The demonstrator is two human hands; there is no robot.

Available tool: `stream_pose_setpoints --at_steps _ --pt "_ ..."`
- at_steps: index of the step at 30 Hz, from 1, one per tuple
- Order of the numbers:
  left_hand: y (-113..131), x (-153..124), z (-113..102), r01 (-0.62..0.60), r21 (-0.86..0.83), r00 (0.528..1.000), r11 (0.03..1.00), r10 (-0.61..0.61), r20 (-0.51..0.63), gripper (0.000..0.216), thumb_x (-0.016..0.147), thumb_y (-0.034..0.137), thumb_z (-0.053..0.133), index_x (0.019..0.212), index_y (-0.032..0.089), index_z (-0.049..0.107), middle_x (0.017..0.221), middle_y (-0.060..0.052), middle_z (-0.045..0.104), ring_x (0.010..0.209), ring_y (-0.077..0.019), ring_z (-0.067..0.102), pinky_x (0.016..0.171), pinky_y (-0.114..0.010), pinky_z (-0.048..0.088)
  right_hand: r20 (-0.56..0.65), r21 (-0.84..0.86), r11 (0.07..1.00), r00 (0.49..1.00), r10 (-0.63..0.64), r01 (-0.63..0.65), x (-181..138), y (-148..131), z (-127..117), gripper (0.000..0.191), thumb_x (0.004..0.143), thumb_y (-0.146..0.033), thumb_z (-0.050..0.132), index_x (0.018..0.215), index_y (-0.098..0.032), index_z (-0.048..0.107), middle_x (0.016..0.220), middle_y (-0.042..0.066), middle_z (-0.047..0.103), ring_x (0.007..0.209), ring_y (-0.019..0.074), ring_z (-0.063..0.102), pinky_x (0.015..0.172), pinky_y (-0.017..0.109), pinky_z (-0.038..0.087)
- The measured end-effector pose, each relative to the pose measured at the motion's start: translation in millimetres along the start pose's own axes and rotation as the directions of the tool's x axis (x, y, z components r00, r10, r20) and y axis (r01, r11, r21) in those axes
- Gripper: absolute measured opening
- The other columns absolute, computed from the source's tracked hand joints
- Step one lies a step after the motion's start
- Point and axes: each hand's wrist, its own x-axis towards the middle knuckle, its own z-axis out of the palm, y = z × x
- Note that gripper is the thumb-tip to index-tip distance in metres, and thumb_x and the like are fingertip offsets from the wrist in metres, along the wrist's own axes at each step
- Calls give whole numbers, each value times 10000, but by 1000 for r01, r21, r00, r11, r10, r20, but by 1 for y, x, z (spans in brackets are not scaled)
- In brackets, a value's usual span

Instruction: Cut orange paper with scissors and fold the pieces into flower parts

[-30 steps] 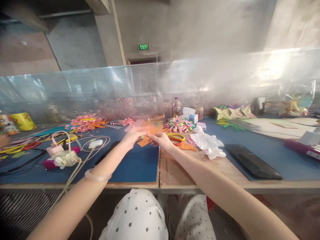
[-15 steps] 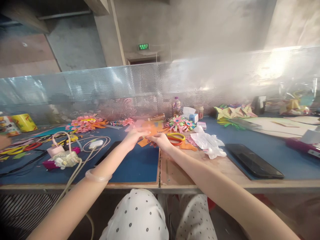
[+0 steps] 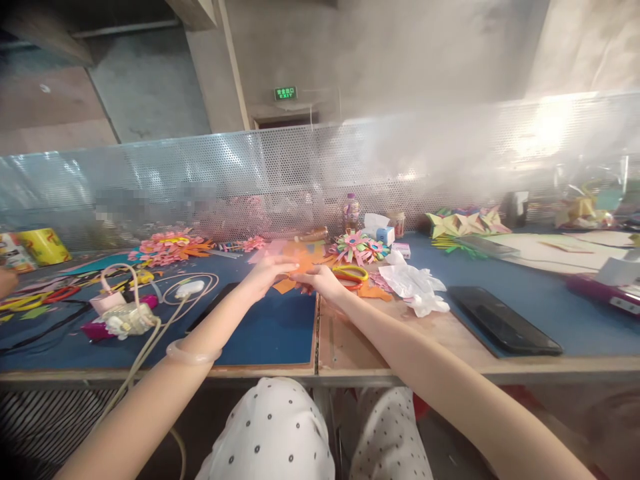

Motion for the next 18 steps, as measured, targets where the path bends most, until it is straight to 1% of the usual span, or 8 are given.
stream_pose_setpoints --at_steps 3,5,8,10,12,15,18 --pt "0 1 -2 17 -79 999 997 -20 -35 296 611 318 693 857 156 664 885 -72 658 733 -135 595 654 -250 444 29 78 997 1000 -8 6 0 -1 2 382 669 -493 630 768 -126 674 739 75 653 503 95 520 432 218 359" --pt "1 2 -3 27 -129 998 991 -34 -49 270 618 297 694 842 152 650 876 -67 652 719 -125 595 635 -237 458 -6 79 997 1000 -23 23 1 -1 2 385 696 -502 598 795 -136 661 754 67 646 504 96 525 418 215 362" --pt "2 2 -2 51 -186 995 981 -65 -70 227 616 247 707 802 140 632 850 -63 646 698 -122 602 646 -251 490 -153 -43 997 985 -76 70 2 -1 1 345 702 -493 594 705 -148 617 565 9 574 422 83 465 398 218 344" --pt "2 1 -1 55 -222 995 974 -73 -72 220 610 216 720 789 133 621 841 -68 649 704 -133 612 672 -274 510 -213 -123 988 970 -117 92 2 -1 1 328 708 -487 588 652 -163 571 459 -30 494 371 78 421 394 226 334" --pt "1 1 0 51 -255 998 966 -62 -33 232 620 213 722 812 126 624 854 -83 654 725 -147 624 705 -296 520 -232 -155 982 962 -142 108 2 0 1 311 710 -479 585 649 -177 541 426 -49 457 353 81 410 393 232 334" --pt "1 0 1 49 -271 998 961 -35 59 268 672 270 694 883 114 637 912 -110 655 759 -162 634 750 -322 522 -269 -141 979 946 -182 148 3 0 1 268 695 -450 606 723 -193 536 472 -51 484 371 85 425 394 232 349" --pt "3 -2 3 30 -248 996 968 -9 85 284 665 261 703 897 109 642 950 -113 646 799 -171 630 770 -342 520 -272 -151 973 939 -210 174 3 1 1 249 696 -428 611 770 -199 550 536 -36 528 392 86 437 403 237 370"
